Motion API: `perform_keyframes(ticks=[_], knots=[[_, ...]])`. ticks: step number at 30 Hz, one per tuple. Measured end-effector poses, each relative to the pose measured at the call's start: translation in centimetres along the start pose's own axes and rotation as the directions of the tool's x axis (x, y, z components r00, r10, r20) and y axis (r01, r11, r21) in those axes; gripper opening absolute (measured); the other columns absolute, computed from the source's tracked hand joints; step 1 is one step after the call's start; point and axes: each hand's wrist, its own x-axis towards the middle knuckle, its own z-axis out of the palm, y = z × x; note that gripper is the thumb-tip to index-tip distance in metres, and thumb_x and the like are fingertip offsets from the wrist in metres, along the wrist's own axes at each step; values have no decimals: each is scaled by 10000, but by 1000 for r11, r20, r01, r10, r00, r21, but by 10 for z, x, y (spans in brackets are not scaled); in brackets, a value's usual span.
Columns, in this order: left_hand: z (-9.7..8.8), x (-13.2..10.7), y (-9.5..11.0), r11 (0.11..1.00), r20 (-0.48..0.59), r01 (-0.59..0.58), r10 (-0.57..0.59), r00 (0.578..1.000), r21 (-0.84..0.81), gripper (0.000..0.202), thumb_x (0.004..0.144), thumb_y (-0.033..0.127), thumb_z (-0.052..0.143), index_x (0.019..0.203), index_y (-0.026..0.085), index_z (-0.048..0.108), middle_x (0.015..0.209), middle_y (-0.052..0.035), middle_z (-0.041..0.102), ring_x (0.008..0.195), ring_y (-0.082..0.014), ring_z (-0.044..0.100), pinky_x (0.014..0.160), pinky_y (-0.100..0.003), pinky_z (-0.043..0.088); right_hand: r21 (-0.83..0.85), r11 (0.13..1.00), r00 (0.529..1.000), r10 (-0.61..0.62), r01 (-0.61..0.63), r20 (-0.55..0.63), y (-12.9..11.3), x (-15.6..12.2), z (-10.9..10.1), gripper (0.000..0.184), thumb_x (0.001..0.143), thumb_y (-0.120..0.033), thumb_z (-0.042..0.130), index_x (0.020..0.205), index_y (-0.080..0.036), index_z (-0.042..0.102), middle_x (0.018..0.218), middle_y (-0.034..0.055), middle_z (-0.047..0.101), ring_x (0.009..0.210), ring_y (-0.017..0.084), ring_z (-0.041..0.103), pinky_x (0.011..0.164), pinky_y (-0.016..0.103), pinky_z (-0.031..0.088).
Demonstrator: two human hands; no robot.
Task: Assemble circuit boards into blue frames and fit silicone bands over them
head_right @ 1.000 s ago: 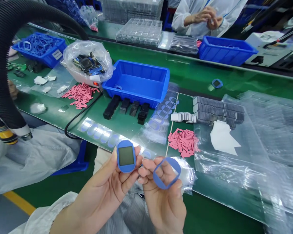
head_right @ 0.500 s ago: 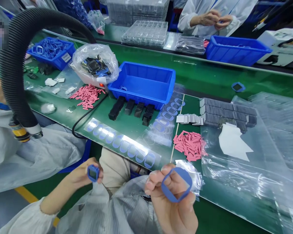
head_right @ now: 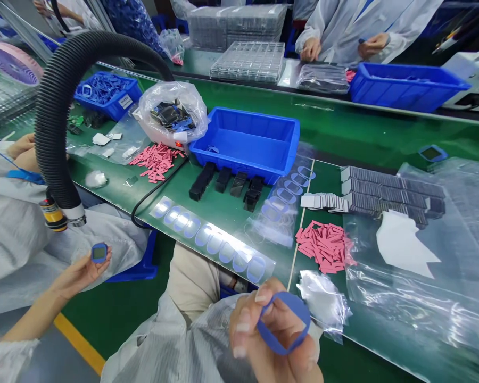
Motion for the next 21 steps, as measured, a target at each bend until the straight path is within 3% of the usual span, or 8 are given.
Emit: perform_keyframes(ticks=[2, 5, 9, 12, 14, 17, 21], knots=[[32, -4, -20, 1000, 47, 19, -20, 999, 5, 130, 847, 123, 567, 878, 134, 692, 868, -29, 776, 765, -162, 725, 717, -206, 554, -48, 999, 1000, -15, 14, -27, 5, 0, -2, 326, 740, -532, 653, 959, -291, 667, 730, 13, 676, 547, 106, 569, 515, 207, 479], [100, -20, -51, 998, 161, 55, -52, 986, -15, 228, 703, 168, 746, 924, 137, 697, 924, -93, 769, 830, -222, 721, 752, -276, 573, -166, 986, 999, -22, 15, -41, 12, -1, -3, 341, 746, -546, 642, 963, -284, 676, 816, 40, 704, 656, 143, 635, 569, 235, 514], [200, -59, -72, 980, 338, 171, -128, 932, -100, 172, 779, 250, 685, 931, 172, 705, 960, -53, 762, 851, -175, 714, 725, -232, 565, -370, 926, 996, -86, 78, -5, 15, -8, 0, 315, 821, -502, 575, 1015, -270, 664, 939, 71, 718, 795, 184, 670, 650, 286, 549], [256, -89, -76, 934, 463, 305, -192, 865, -183, 180, 859, 261, 590, 934, 152, 712, 921, -28, 768, 795, -115, 713, 718, -183, 556, -468, 858, 964, -262, 212, -43, 12, -13, 6, 295, 825, -474, 586, 1013, -261, 667, 913, 55, 732, 786, 169, 680, 677, 276, 563], [278, -103, -78, 916, 500, 336, -191, 845, -218, 189, 863, 271, 586, 936, 152, 714, 941, -26, 767, 821, -114, 709, 728, -178, 555, -508, 802, 907, -411, 313, -89, 8, -14, 11, 307, 798, -495, 615, 972, -251, 684, 870, 37, 741, 740, 158, 689, 648, 252, 569], [294, -114, -82, 899, 522, 367, -200, 829, -239, 199, 851, 288, 604, 929, 149, 722, 908, -28, 772, 831, -114, 707, 743, -175, 551, -531, 743, 828, -546, 409, -126, 1, -13, 14, 342, 746, -541, 652, 913, -247, 699, 815, 2, 749, 642, 132, 686, 562, 212, 563], [301, -118, -85, 881, 548, 407, -223, 806, -241, 173, 831, 289, 631, 891, 166, 736, 897, -27, 776, 820, -109, 709, 721, -163, 550, -517, 751, 818, -554, 409, -157, -6, -14, 12, 316, 743, -539, 655, 884, -261, 703, 782, -30, 751, 595, 114, 679, 550, 203, 564]])
